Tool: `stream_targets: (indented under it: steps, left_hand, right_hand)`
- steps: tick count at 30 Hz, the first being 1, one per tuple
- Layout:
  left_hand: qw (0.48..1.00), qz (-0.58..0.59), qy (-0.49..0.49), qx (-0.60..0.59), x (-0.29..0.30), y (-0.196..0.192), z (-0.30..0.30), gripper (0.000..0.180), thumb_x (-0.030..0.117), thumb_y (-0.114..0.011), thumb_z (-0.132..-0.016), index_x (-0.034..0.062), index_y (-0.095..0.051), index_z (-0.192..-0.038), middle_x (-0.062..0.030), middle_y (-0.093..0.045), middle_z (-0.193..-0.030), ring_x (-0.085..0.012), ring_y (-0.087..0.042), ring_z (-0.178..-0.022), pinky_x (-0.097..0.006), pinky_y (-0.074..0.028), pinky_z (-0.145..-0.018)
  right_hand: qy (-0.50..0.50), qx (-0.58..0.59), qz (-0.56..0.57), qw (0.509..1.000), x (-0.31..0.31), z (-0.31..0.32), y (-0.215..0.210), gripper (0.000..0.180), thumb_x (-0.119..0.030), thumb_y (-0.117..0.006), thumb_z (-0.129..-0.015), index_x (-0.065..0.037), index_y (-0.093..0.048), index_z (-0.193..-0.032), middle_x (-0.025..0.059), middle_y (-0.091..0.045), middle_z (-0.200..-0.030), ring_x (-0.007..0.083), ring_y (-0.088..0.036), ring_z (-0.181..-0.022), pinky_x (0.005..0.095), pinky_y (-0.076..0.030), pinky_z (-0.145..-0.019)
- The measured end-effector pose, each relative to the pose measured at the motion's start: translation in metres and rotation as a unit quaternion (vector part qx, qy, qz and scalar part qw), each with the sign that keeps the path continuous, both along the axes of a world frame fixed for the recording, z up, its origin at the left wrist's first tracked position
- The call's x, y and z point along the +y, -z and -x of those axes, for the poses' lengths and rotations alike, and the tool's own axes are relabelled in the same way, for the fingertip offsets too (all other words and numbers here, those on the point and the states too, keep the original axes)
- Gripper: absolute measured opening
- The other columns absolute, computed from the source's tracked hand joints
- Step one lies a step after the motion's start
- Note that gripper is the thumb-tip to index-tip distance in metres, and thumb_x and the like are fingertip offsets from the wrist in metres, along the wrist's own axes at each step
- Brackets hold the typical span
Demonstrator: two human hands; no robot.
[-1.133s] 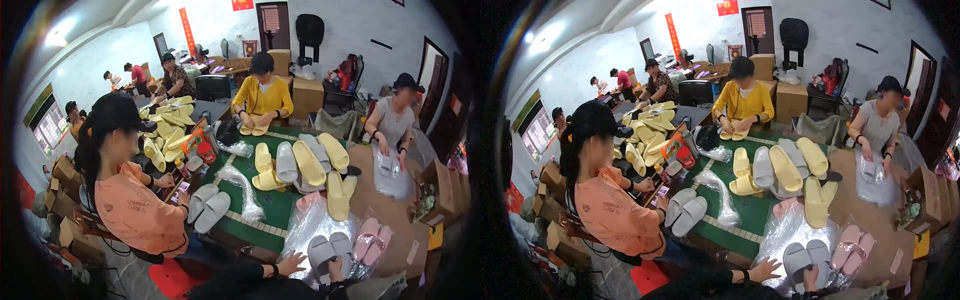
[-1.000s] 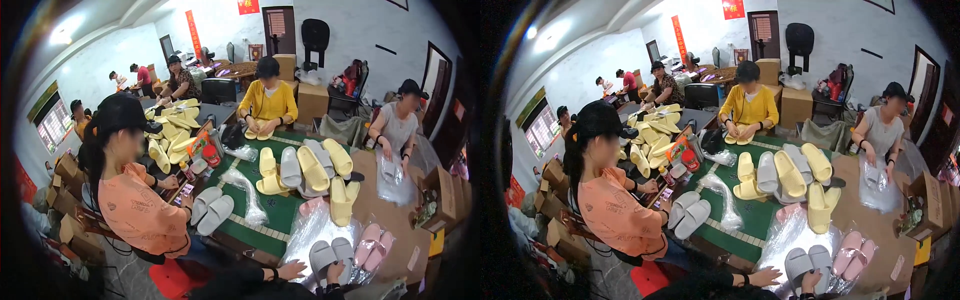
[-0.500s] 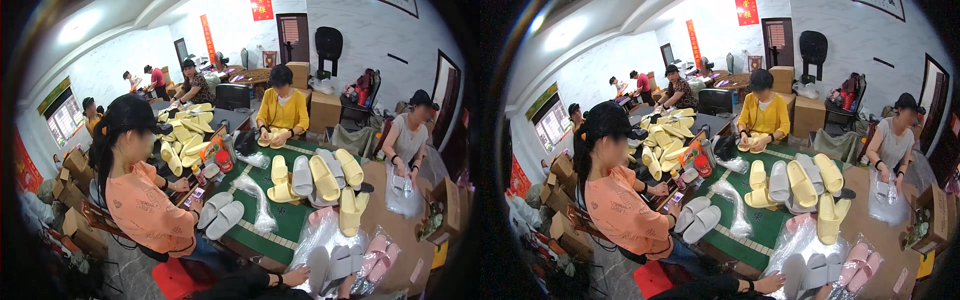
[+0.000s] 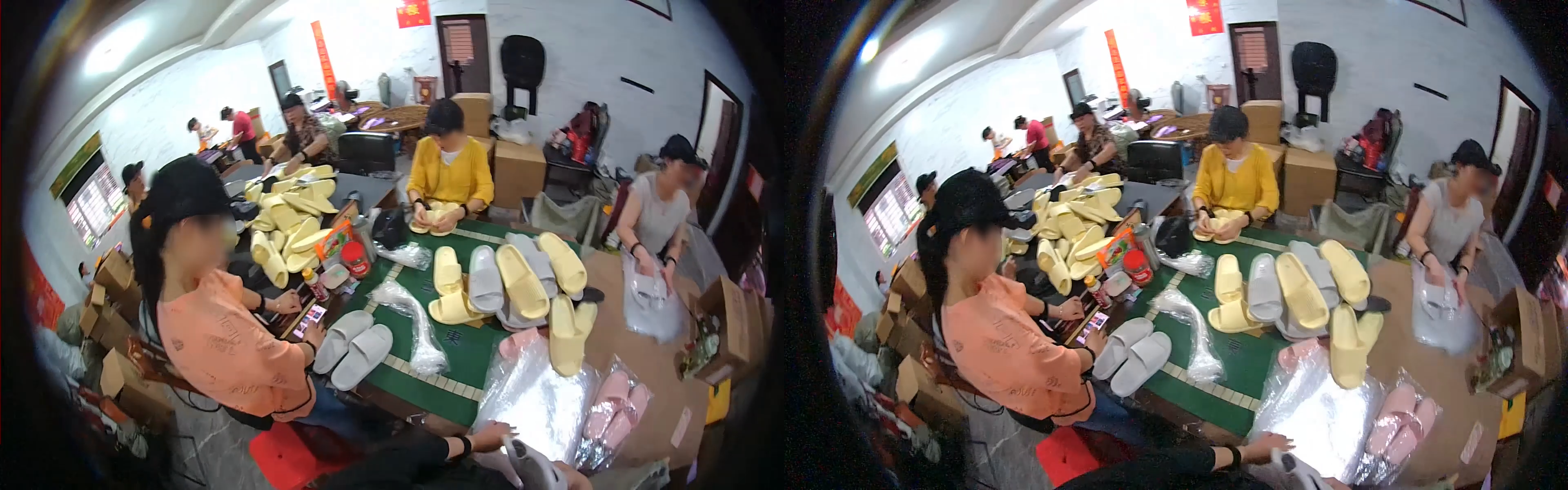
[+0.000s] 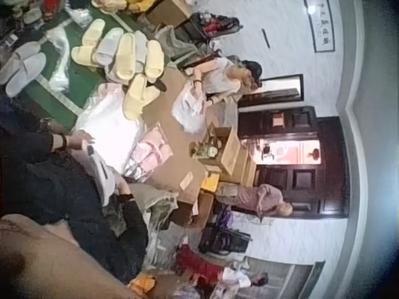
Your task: The recorder is packing various colored plastic slippers into plastic bags and then into a large sack for shipping.
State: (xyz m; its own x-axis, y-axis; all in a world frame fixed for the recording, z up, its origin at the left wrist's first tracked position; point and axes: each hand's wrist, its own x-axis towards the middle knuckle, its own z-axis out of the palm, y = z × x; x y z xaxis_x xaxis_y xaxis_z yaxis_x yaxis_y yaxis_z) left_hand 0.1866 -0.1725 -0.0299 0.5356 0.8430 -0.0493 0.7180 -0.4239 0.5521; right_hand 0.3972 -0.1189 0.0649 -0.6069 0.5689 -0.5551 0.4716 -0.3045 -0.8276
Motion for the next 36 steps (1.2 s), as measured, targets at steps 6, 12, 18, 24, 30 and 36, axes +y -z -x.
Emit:
stream_targets:
  steps: [6,12,18,24,30,36]
  left_hand:
    - [0.983,0.162,-0.063,-0.057,0.037,-0.019,0.000,0.040,0.022,-0.044,-0.090,0.0085,-0.044,-0.128,-0.0168,-0.052,-0.121,-0.0294,-0.049,-0.109,-0.036,-0.039,-0.090]
    - [0.923,0.098,-0.173,-0.329,0.025,-0.051,-0.003,0.033,0.019,-0.043,-0.092,0.0015,-0.050,-0.119,-0.0209,-0.057,-0.109,-0.0322,-0.055,-0.102,-0.034,-0.041,-0.087]
    - [0.952,0.046,-0.140,-0.268,0.026,-0.086,-0.027,0.033,0.015,-0.039,-0.093,0.0005,-0.048,-0.121,-0.0221,-0.055,-0.113,-0.0353,-0.052,-0.105,-0.036,-0.040,-0.090]
    - [0.919,0.084,-0.168,-0.346,0.031,-0.109,-0.037,0.034,0.016,-0.039,-0.094,-0.0012,-0.047,-0.121,-0.0207,-0.053,-0.117,-0.0297,-0.051,-0.109,-0.033,-0.038,-0.093]
    - [0.938,0.103,-0.176,-0.280,0.024,-0.113,-0.034,0.036,0.010,-0.036,-0.093,-0.0058,-0.042,-0.124,-0.0238,-0.049,-0.121,-0.0325,-0.048,-0.112,-0.035,-0.035,-0.097]
    - [0.974,-0.041,-0.108,-0.197,0.022,-0.122,-0.035,0.040,0.007,-0.037,-0.089,-0.0089,-0.036,-0.126,-0.0267,-0.042,-0.125,-0.0403,-0.039,-0.116,-0.041,-0.031,-0.099]
  right_hand:
    - [0.042,-0.014,0.184,0.982,-0.047,-0.054,-0.042,0.026,-0.015,-0.047,-0.088,0.001,-0.060,-0.104,0.0016,-0.062,-0.094,0.0108,-0.053,-0.084,0.0252,-0.044,-0.073]
    - [0.056,-0.141,-0.139,0.979,-0.048,-0.057,-0.052,0.024,-0.012,-0.050,-0.081,-0.002,-0.061,-0.100,0.0169,-0.064,-0.091,0.0219,-0.060,-0.080,0.0328,-0.045,-0.071]
    - [0.171,-0.191,-0.286,0.924,-0.068,-0.062,-0.011,0.024,-0.013,-0.053,-0.076,-0.003,-0.061,-0.096,0.0186,-0.060,-0.095,0.0331,-0.057,-0.086,0.0367,-0.045,-0.072]
    - [0.187,-0.218,-0.353,0.890,-0.076,-0.062,-0.005,0.025,-0.015,-0.051,-0.077,-0.005,-0.062,-0.097,0.0152,-0.058,-0.102,0.0361,-0.055,-0.091,0.0408,-0.045,-0.078]
    - [0.164,-0.342,-0.266,0.886,-0.067,-0.054,-0.039,0.023,-0.016,-0.051,-0.073,-0.003,-0.063,-0.087,0.0174,-0.060,-0.093,0.0353,-0.058,-0.086,0.0432,-0.045,-0.073]
    - [0.202,-0.334,-0.312,0.866,-0.069,-0.047,-0.033,0.019,-0.013,-0.053,-0.067,0.000,-0.063,-0.076,0.0185,-0.059,-0.085,0.0362,-0.057,-0.080,0.0450,-0.045,-0.069]
